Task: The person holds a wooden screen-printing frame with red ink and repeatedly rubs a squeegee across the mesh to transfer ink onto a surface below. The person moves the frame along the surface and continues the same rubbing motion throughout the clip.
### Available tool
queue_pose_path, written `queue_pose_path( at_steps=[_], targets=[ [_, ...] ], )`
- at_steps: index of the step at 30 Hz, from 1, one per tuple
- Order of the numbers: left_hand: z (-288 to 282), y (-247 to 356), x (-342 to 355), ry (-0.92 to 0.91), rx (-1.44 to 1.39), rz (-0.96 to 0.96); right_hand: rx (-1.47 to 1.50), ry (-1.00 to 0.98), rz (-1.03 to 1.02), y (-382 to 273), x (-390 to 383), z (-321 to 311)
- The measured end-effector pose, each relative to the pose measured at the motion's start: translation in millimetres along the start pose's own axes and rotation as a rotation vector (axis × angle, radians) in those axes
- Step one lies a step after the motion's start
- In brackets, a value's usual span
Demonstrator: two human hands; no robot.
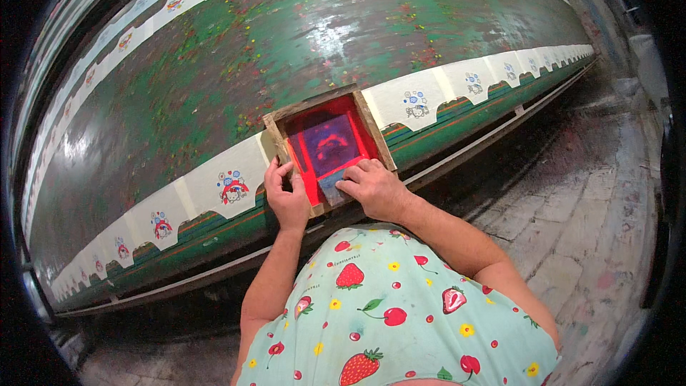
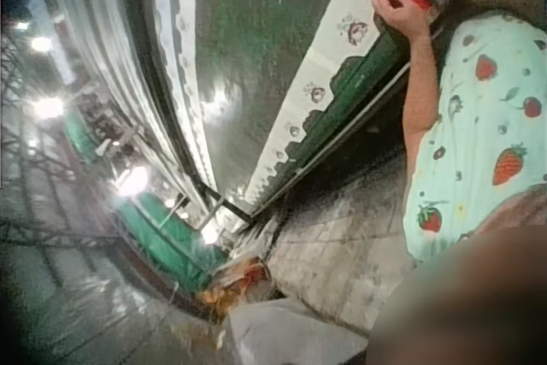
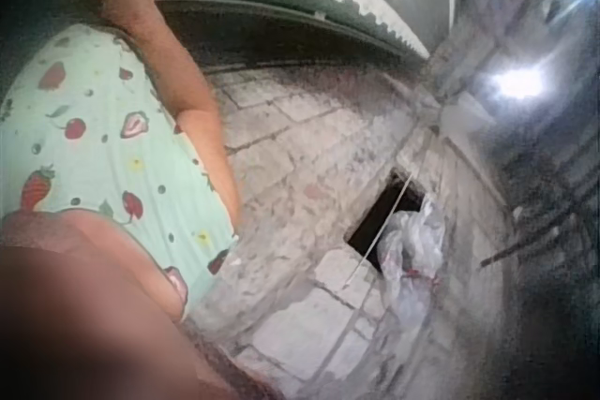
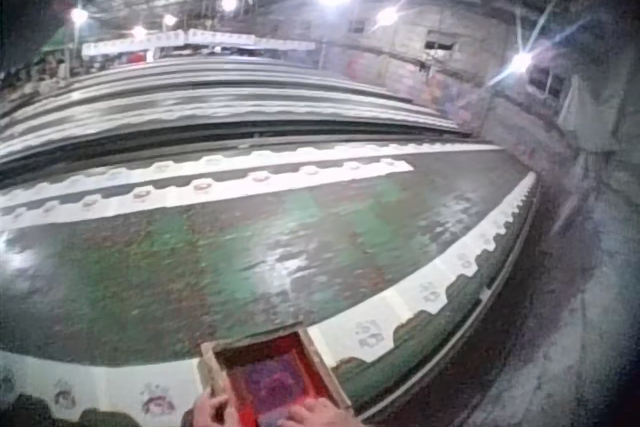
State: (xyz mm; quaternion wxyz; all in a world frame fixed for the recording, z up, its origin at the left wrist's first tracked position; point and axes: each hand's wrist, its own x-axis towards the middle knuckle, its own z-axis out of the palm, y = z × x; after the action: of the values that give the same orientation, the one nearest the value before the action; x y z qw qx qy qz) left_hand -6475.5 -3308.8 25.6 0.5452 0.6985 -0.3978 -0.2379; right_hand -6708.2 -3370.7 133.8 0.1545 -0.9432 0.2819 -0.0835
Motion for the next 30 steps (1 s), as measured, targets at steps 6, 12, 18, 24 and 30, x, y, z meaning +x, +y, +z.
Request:
queue_pose_path(
  at_steps=[6, 12, 18, 24, 30],
  targets=[
    [6, 7, -7, 0.021, 0.118, 0.132, 0.045, -0.020, -0.024, -5, -9, -13],
    [9, 13, -11, 0.045, 0.097, 0.122, 0.252, 0.239, -0.172, 9, -17, -137],
    [65, 42, -20, 0.073, 0.088, 0.194, -0.048, 0.267, -0.247, -10, -56, -323],
    [162, 71, -31, 0.060, 0.076, 0.185, -0.290, 0.342, -0.331, 12, -103, -368],
    [232, 93, -42, 0.057, 0.034, 0.138, -0.303, 0.265, -0.425, 75, -144, -413]
  ],
)
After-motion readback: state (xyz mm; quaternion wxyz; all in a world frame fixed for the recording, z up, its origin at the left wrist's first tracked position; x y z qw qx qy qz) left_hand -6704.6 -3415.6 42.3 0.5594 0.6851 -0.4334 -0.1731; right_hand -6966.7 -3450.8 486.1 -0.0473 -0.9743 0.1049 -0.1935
